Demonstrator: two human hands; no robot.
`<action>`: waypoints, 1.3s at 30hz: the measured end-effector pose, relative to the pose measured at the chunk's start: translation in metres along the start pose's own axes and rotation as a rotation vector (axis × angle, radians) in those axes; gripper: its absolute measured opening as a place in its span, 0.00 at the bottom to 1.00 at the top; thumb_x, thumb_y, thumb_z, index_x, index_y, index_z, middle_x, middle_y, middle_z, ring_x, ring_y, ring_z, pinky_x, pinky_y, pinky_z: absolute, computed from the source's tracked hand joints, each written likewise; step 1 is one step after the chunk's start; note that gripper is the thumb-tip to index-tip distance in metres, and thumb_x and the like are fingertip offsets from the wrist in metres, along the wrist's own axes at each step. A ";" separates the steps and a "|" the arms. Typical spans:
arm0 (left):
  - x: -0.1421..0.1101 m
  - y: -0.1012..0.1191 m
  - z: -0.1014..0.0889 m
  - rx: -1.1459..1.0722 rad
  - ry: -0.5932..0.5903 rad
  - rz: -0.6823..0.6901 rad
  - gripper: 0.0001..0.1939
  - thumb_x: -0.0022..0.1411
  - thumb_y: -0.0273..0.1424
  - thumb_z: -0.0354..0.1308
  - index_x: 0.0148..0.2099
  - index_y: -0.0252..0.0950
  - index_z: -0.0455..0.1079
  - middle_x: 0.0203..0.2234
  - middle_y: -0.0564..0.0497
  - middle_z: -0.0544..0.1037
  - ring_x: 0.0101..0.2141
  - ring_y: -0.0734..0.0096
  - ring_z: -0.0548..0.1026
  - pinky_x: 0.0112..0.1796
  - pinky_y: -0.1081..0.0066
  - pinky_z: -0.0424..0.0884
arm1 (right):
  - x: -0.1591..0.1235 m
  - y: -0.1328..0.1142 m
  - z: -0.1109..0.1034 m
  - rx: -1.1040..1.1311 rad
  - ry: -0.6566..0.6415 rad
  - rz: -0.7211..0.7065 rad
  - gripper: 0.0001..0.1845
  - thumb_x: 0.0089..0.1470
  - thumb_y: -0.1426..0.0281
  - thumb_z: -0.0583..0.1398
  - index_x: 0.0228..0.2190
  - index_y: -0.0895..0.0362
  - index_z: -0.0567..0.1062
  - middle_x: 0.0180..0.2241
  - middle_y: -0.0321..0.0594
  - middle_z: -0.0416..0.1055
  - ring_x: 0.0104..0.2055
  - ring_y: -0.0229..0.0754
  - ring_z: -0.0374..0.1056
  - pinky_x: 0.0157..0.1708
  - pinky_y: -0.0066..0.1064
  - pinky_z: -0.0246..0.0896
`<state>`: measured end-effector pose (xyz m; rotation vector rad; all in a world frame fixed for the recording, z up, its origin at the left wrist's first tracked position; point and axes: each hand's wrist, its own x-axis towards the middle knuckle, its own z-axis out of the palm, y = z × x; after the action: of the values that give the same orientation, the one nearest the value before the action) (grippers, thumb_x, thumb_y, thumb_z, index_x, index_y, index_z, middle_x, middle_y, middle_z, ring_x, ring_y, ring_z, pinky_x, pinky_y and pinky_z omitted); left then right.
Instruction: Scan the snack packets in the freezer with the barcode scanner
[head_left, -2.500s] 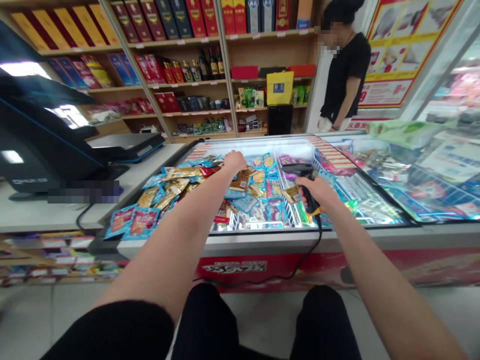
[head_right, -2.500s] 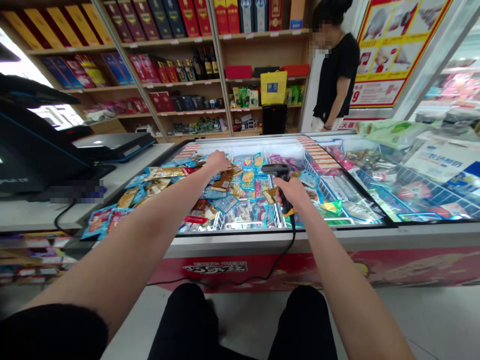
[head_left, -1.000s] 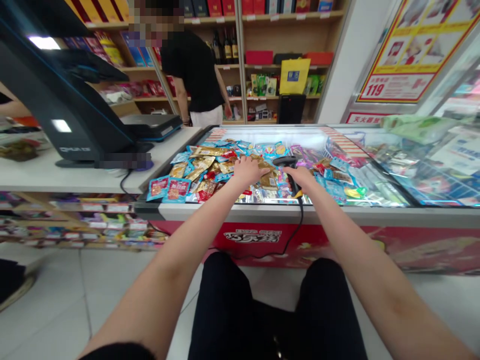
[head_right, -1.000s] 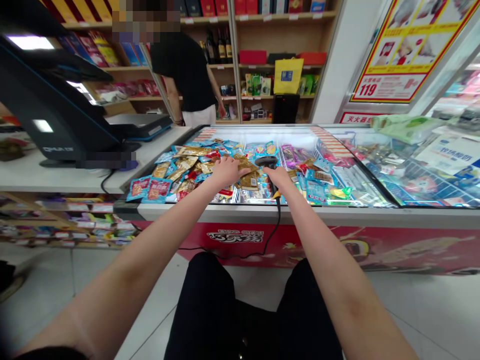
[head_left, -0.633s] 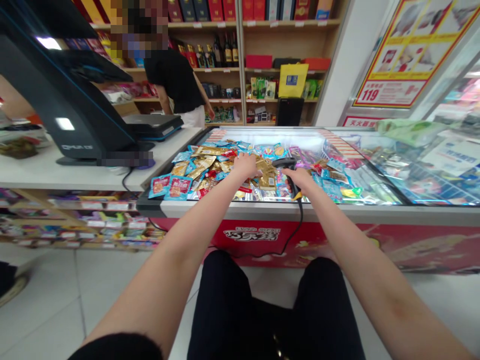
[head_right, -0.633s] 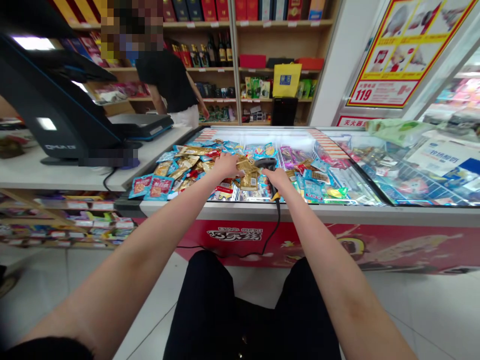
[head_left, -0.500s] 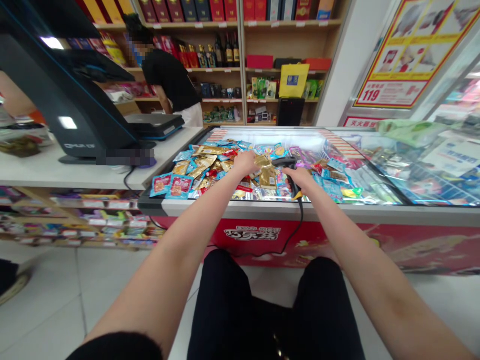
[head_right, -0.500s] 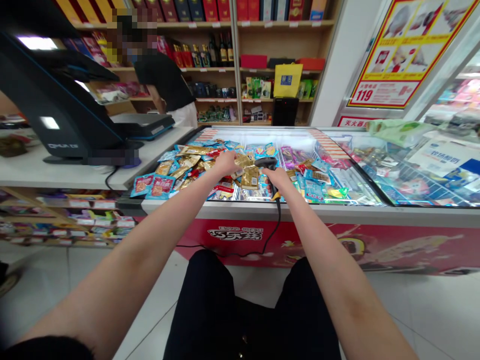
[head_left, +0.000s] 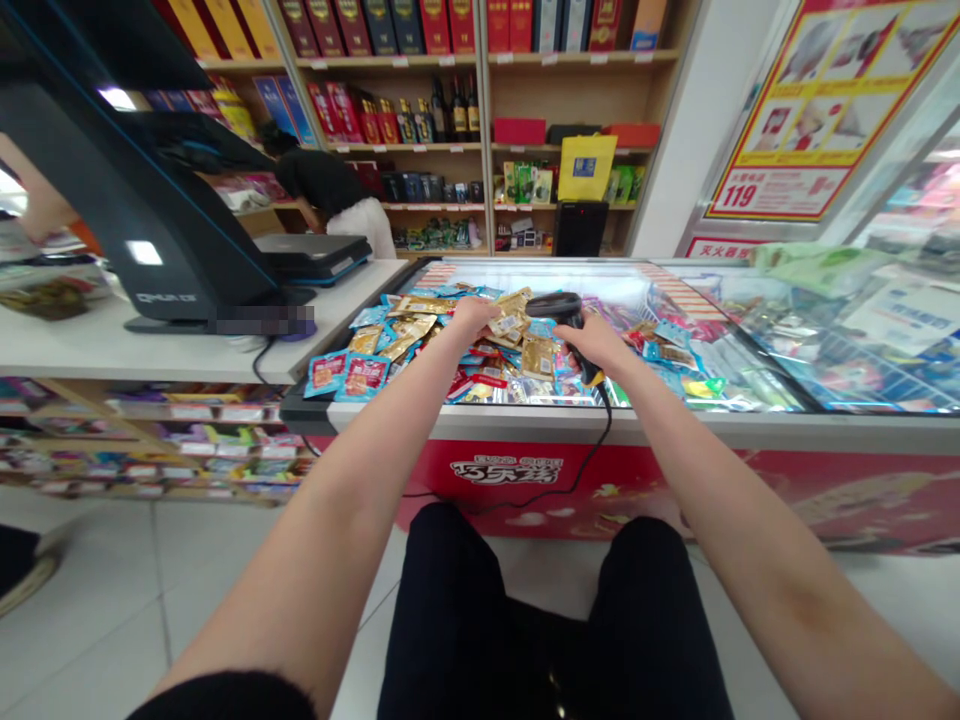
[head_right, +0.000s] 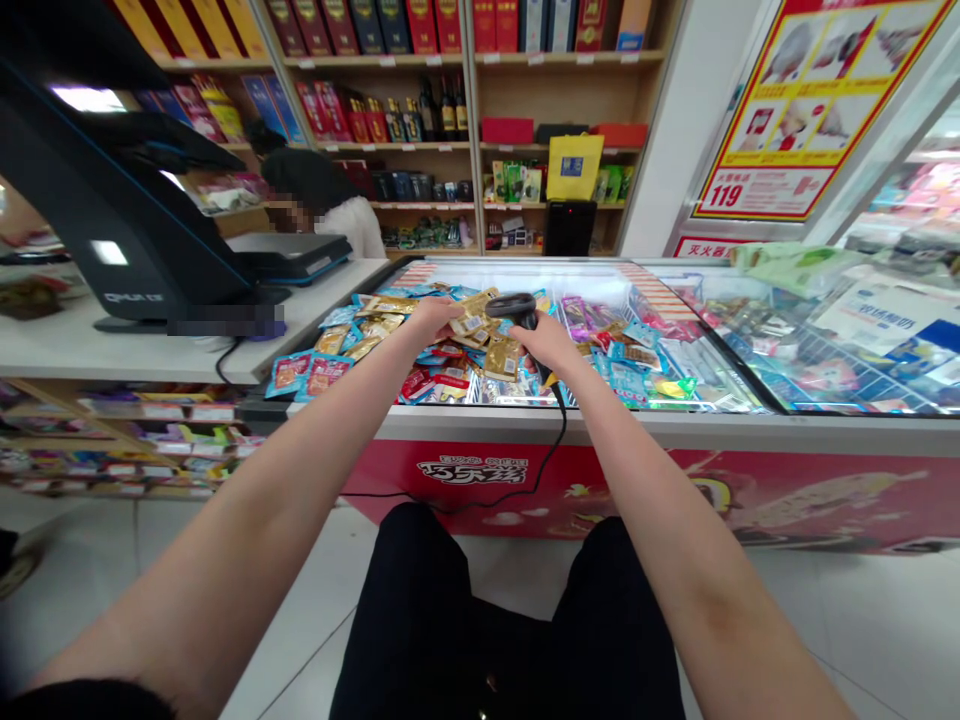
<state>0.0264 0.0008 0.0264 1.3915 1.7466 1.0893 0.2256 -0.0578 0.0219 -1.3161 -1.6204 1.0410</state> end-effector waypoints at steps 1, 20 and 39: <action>-0.001 0.001 -0.001 -0.048 -0.003 -0.018 0.06 0.59 0.22 0.57 0.39 0.32 0.72 0.31 0.49 0.80 0.34 0.71 0.79 0.34 0.73 0.75 | 0.001 -0.002 0.000 -0.032 -0.003 -0.013 0.07 0.54 0.74 0.60 0.35 0.56 0.65 0.17 0.32 0.67 0.14 0.37 0.64 0.14 0.26 0.59; 0.037 -0.025 0.010 0.059 0.086 0.125 0.11 0.53 0.29 0.61 0.39 0.31 0.78 0.24 0.53 0.76 0.30 0.69 0.76 0.36 0.70 0.73 | 0.001 -0.002 -0.002 -0.255 0.005 0.021 0.13 0.51 0.71 0.61 0.18 0.57 0.65 0.15 0.38 0.66 0.14 0.36 0.61 0.14 0.26 0.55; 0.023 -0.006 0.037 0.006 0.003 0.073 0.08 0.54 0.26 0.60 0.38 0.31 0.75 0.30 0.48 0.80 0.34 0.66 0.80 0.34 0.74 0.74 | 0.001 0.013 -0.019 -0.110 0.072 0.107 0.12 0.50 0.74 0.63 0.21 0.57 0.66 0.14 0.35 0.65 0.13 0.34 0.59 0.13 0.25 0.55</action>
<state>0.0512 0.0308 0.0049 1.4680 1.7145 1.1259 0.2473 -0.0532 0.0161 -1.5107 -1.5875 0.9674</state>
